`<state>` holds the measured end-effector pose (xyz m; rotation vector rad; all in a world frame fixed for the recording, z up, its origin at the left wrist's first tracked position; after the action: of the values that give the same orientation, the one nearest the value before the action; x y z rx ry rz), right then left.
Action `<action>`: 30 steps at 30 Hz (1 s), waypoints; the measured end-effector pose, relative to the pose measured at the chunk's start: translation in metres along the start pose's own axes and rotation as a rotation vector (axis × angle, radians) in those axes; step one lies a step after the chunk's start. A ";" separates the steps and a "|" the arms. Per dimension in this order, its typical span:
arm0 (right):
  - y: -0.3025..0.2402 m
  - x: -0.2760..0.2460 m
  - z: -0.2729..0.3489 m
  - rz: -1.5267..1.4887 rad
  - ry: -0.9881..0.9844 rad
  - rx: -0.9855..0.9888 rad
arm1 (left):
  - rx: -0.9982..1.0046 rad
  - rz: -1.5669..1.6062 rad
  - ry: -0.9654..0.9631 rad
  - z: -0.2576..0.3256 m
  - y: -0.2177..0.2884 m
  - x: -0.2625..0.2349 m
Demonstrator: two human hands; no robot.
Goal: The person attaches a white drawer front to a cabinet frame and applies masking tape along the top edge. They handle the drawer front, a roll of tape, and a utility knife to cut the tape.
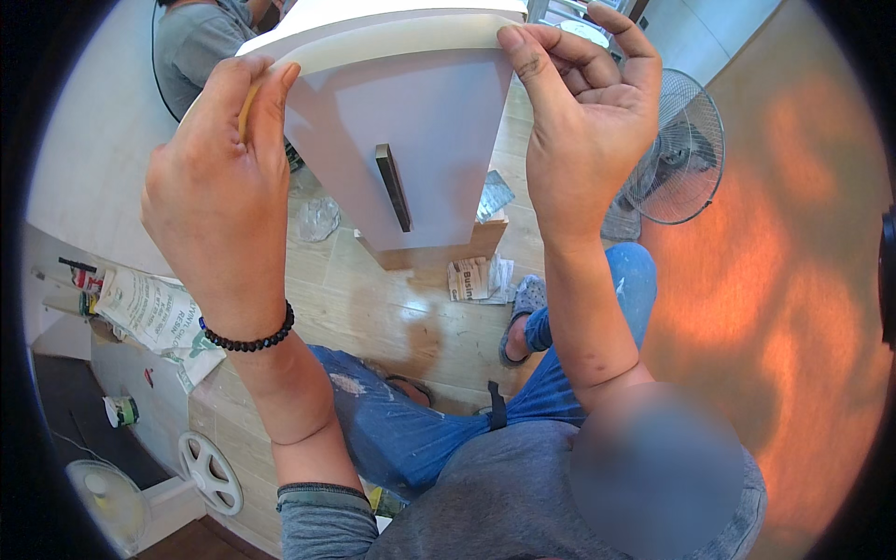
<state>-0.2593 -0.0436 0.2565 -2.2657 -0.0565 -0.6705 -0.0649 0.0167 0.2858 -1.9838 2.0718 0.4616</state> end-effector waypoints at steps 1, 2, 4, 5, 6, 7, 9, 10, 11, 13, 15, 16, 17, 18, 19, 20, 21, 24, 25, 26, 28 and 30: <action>-0.001 0.000 0.000 0.036 0.003 -0.005 | 0.004 -0.008 -0.002 0.000 0.000 0.000; -0.003 0.000 -0.001 0.072 0.006 -0.010 | 0.008 -0.015 -0.004 0.000 0.000 0.001; -0.003 -0.001 -0.002 0.099 0.016 -0.006 | 0.007 -0.009 -0.005 0.000 -0.001 0.002; -0.001 -0.001 -0.002 0.091 0.023 0.003 | 0.007 -0.006 -0.004 0.000 -0.002 0.002; -0.001 -0.002 -0.003 0.082 0.029 0.012 | 0.004 0.000 0.002 0.001 -0.001 0.002; -0.003 0.000 -0.002 0.067 0.029 0.037 | 0.002 0.004 0.005 0.001 -0.001 0.002; -0.008 0.003 -0.001 0.035 0.029 0.086 | 0.010 -0.001 0.011 0.001 -0.002 0.002; -0.005 0.001 -0.002 0.046 0.028 0.056 | 0.019 -0.005 0.015 0.001 -0.002 0.002; 0.002 -0.002 -0.003 0.056 0.027 0.026 | 0.029 -0.009 0.019 0.000 -0.001 0.002; 0.004 -0.002 -0.002 0.071 0.035 -0.016 | 0.024 0.005 0.035 0.000 -0.001 0.003; 0.000 0.003 0.001 0.082 0.054 -0.038 | 0.022 0.013 0.043 0.000 -0.001 0.004; 0.000 0.004 0.002 0.075 0.054 -0.037 | 0.021 0.017 0.046 0.000 -0.001 0.004; 0.001 0.004 0.002 0.068 0.054 -0.036 | 0.020 0.022 0.048 -0.001 0.000 0.003; 0.002 0.004 0.002 0.061 0.054 -0.035 | 0.020 0.019 0.046 -0.001 0.000 0.003; 0.004 0.003 0.002 0.059 0.052 -0.038 | 0.019 0.018 0.046 -0.001 0.000 0.004; 0.006 0.001 0.001 0.056 0.049 -0.042 | 0.019 0.017 0.045 -0.001 0.001 0.004; 0.009 -0.001 0.000 0.053 0.046 -0.045 | 0.000 -0.003 0.014 -0.002 0.002 0.002; 0.014 -0.006 -0.002 0.149 0.011 -0.159 | -0.026 -0.043 -0.043 -0.002 0.005 0.000; 0.014 -0.005 -0.001 0.138 0.017 -0.154 | -0.014 -0.044 -0.037 -0.001 0.003 0.000; 0.014 -0.004 -0.001 0.126 0.023 -0.150 | -0.003 -0.045 -0.030 0.000 0.002 0.001; 0.015 -0.004 -0.001 0.106 0.025 -0.153 | -0.020 -0.040 -0.036 -0.001 0.003 0.000; 0.018 -0.006 -0.002 0.088 0.016 -0.168 | -0.024 -0.056 -0.043 -0.001 0.005 0.000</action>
<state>-0.2612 -0.0568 0.2422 -2.4081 0.1107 -0.6676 -0.0699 0.0159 0.2872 -2.0215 1.9889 0.5154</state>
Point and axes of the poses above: each hand's wrist, its own z-axis away from the middle knuckle, its own x-axis out of the palm, y = z × x, the point moved 1 cm from there along -z, towards the middle knuckle, and after that the axes turned 5 degrees about y, right-handed, at the moved point
